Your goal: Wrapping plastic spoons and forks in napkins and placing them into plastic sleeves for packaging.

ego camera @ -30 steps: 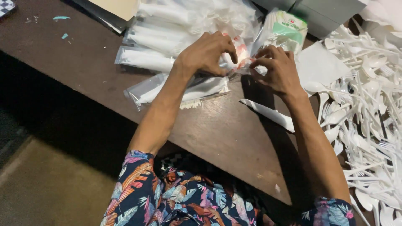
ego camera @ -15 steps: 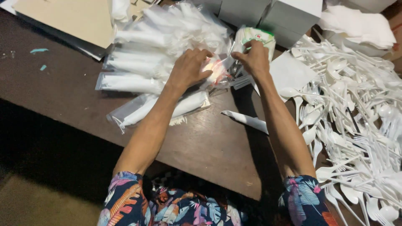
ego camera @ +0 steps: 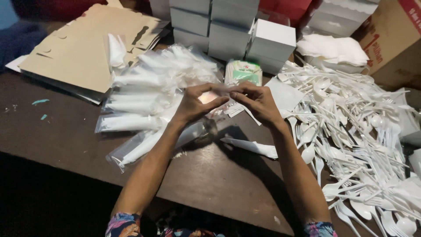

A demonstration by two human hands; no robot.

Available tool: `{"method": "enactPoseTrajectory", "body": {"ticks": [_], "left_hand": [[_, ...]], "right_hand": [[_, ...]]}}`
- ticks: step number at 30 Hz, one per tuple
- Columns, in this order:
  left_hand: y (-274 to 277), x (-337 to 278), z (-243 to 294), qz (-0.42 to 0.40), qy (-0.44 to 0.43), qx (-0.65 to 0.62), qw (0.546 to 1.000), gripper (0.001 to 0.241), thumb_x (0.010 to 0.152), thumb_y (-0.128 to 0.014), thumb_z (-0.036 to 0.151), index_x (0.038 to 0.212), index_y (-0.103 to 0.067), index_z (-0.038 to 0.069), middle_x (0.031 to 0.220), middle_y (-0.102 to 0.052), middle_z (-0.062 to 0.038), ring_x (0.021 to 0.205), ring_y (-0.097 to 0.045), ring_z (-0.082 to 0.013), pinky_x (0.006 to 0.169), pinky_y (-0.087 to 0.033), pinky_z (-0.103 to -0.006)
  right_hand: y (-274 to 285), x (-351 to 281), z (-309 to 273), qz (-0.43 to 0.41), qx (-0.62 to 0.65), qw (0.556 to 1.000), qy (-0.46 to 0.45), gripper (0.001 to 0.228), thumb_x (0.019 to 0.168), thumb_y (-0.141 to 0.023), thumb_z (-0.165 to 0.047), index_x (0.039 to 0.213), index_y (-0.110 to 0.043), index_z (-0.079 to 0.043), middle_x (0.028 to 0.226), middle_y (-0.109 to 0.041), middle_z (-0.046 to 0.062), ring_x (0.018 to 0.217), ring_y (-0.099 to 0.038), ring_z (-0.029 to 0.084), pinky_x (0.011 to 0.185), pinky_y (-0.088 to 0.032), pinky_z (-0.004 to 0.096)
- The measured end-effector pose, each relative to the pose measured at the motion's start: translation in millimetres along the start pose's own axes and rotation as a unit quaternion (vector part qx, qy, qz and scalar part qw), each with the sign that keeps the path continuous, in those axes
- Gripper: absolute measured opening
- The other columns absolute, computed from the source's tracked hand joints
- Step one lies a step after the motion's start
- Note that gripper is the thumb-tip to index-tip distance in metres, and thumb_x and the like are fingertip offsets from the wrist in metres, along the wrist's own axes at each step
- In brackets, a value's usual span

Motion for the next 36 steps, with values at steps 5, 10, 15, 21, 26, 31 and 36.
{"method": "enactPoseTrajectory", "body": {"ticks": [5, 10, 15, 21, 26, 31, 36], "left_hand": [[-11, 7, 21, 0.020, 0.022, -0.044, 0.999, 0.014, 0.085, -0.090, 0.025, 0.093, -0.081, 0.019, 0.080, -0.079, 0.002, 0.082, -0.074, -0.0070, 0.089, -0.056, -0.0268], [-20, 39, 68, -0.122, 0.005, -0.073, 0.990, 0.003, 0.094, -0.079, 0.017, 0.091, -0.080, 0.015, 0.079, -0.078, -0.001, 0.080, -0.067, -0.0071, 0.084, -0.056, -0.0306], [-24, 56, 79, -0.243, 0.054, -0.087, 0.965, 0.017, 0.085, -0.087, 0.011, 0.097, -0.076, 0.008, 0.082, -0.078, -0.007, 0.080, -0.074, -0.0153, 0.083, -0.060, -0.0339], [-20, 60, 78, -0.259, 0.066, -0.048, 0.962, 0.007, 0.089, -0.082, 0.010, 0.091, -0.077, 0.006, 0.078, -0.078, -0.009, 0.078, -0.077, -0.0181, 0.078, -0.060, -0.0336], [-13, 57, 86, -0.317, 0.054, 0.001, 0.947, 0.011, 0.097, -0.075, 0.020, 0.102, -0.080, 0.012, 0.088, -0.080, -0.011, 0.092, -0.079, -0.0276, 0.086, -0.061, -0.0441], [-15, 53, 87, -0.372, -0.005, 0.020, 0.928, 0.023, 0.098, -0.069, 0.025, 0.110, -0.078, 0.008, 0.104, -0.081, -0.005, 0.092, -0.076, -0.0121, 0.076, -0.057, -0.0237], [-17, 50, 83, -0.386, 0.041, 0.083, 0.918, 0.031, 0.099, -0.063, 0.037, 0.117, -0.079, 0.018, 0.098, -0.068, -0.002, 0.085, -0.062, -0.0147, 0.071, -0.050, -0.0287]], "right_hand": [[16, -17, -14, 0.038, 0.053, 0.998, 0.001, 0.016, 0.089, -0.082, -0.007, 0.104, -0.079, -0.002, 0.081, -0.069, 0.010, 0.079, -0.061, 0.011, 0.067, -0.054, 0.024], [47, -23, -17, 0.094, 0.082, 0.992, -0.009, 0.016, 0.085, -0.087, -0.001, 0.090, -0.073, 0.004, 0.073, -0.066, 0.010, 0.071, -0.060, 0.009, 0.060, -0.052, 0.020], [55, -32, -31, 0.085, 0.076, 0.993, -0.007, 0.022, 0.081, -0.089, 0.002, 0.083, -0.068, 0.004, 0.070, -0.063, 0.009, 0.069, -0.058, 0.008, 0.057, -0.050, 0.020], [66, -31, -32, 0.039, 0.065, 0.997, 0.026, 0.025, 0.090, -0.081, -0.002, 0.110, -0.066, 0.004, 0.096, -0.067, 0.015, 0.089, -0.066, 0.017, 0.077, -0.058, 0.030], [69, -40, -63, 0.004, -0.012, 0.996, 0.084, 0.013, 0.103, -0.068, 0.000, 0.115, -0.067, 0.006, 0.113, -0.063, 0.021, 0.103, -0.065, 0.023, 0.089, -0.056, 0.034], [66, -48, -78, -0.080, -0.147, 0.983, 0.079, 0.019, 0.100, -0.067, 0.001, 0.119, -0.071, 0.000, 0.115, -0.064, 0.016, 0.106, -0.064, 0.022, 0.087, -0.056, 0.028], [62, -47, -80, -0.124, -0.134, 0.977, 0.108, 0.023, 0.099, -0.066, 0.005, 0.121, -0.069, 0.002, 0.115, -0.065, 0.018, 0.105, -0.067, 0.023, 0.093, -0.060, 0.028]]}}
Point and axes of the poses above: each hand's wrist, its own x-axis towards the middle knuckle, its own y-axis out of the back of the hand, z = x × y, the point moved 5 cm from there along x, towards the middle knuckle
